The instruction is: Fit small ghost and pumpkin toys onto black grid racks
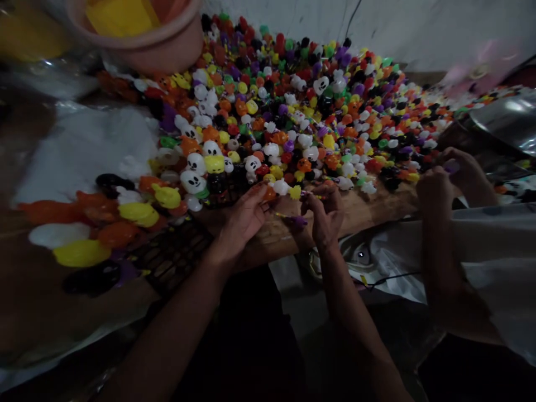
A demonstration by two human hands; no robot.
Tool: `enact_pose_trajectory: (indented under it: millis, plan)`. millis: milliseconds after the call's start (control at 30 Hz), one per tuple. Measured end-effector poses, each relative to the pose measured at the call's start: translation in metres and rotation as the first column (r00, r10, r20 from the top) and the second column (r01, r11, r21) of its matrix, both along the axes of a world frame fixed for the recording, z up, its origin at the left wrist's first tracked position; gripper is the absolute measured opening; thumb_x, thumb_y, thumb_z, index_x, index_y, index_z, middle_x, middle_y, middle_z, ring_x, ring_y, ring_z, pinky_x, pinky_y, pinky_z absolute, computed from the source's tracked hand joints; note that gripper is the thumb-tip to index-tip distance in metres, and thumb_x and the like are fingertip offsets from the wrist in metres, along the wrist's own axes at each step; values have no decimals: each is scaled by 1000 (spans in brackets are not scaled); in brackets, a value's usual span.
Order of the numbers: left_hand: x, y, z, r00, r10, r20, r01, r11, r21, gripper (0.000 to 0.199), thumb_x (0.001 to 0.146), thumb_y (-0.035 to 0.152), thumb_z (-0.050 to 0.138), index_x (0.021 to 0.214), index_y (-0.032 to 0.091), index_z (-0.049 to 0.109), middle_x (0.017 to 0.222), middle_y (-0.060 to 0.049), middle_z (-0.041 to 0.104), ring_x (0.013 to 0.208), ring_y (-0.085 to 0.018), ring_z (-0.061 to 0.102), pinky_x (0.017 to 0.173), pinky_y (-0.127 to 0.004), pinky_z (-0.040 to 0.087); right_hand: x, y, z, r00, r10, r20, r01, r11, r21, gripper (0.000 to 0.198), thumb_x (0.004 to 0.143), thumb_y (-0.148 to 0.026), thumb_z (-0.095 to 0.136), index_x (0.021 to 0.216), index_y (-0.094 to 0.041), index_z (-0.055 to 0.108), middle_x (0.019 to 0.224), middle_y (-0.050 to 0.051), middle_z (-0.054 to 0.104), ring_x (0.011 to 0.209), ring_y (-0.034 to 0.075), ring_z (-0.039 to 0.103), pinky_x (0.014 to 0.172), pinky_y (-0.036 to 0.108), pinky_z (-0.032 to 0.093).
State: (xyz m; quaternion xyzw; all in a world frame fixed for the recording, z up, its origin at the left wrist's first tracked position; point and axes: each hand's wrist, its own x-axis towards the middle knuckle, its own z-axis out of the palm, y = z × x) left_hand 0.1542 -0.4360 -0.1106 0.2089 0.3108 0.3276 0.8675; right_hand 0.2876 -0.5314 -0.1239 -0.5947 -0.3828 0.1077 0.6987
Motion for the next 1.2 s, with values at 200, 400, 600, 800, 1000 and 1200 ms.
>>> enact_pose_trajectory:
  millis: [200,400,600,800,1000,1200]
  plan:
    - [-24,-4,5,997,74,22,-73,996,-57,38,108,41,40,93,18,67,91,-5,74,89,-17,72,95,-36,58,-22,-17,-18,993,77,85,-65,988,-139,18,91,-37,69,101,-25,77,89,1,75,78,15,71,71,29,58]
    - [-40,-9,-7,994,108,-18,-108,994,30,11,91,28,69,95,20,62,96,-1,74,92,-16,72,96,-36,58,-35,-26,-24,955,170,243,-104,959,-262,24,98,-37,61,113,-25,77,100,4,78,81,17,72,74,32,58]
    - [-58,-39,-13,995,55,-82,-38,980,193,43,66,24,88,100,19,62,91,0,73,82,-16,70,68,-24,57,-35,-49,-29,678,380,629,-57,881,-470,29,100,-26,52,119,-22,73,102,9,76,93,25,66,85,43,53]
    - [-117,-66,6,939,134,-316,43,867,496,23,82,28,76,101,19,69,99,-3,72,85,-13,66,76,-23,53,-61,-36,-19,598,413,687,-36,870,-492,21,99,-22,52,108,-23,71,106,10,70,95,25,60,80,38,50]
    - [-229,-95,33,807,307,-505,118,754,646,9,81,18,71,76,20,64,81,-1,65,74,-13,62,65,-23,49,-143,-3,-23,680,513,523,-373,857,-355,15,103,-24,48,100,-20,61,89,8,67,83,21,64,75,33,52]
    - [-264,-87,53,449,727,-519,-103,619,778,14,82,28,74,94,22,77,58,3,64,54,-13,62,53,-23,50,-185,23,-20,689,584,429,-505,812,-294,10,101,-21,53,95,-17,60,88,7,64,82,17,62,74,29,50]
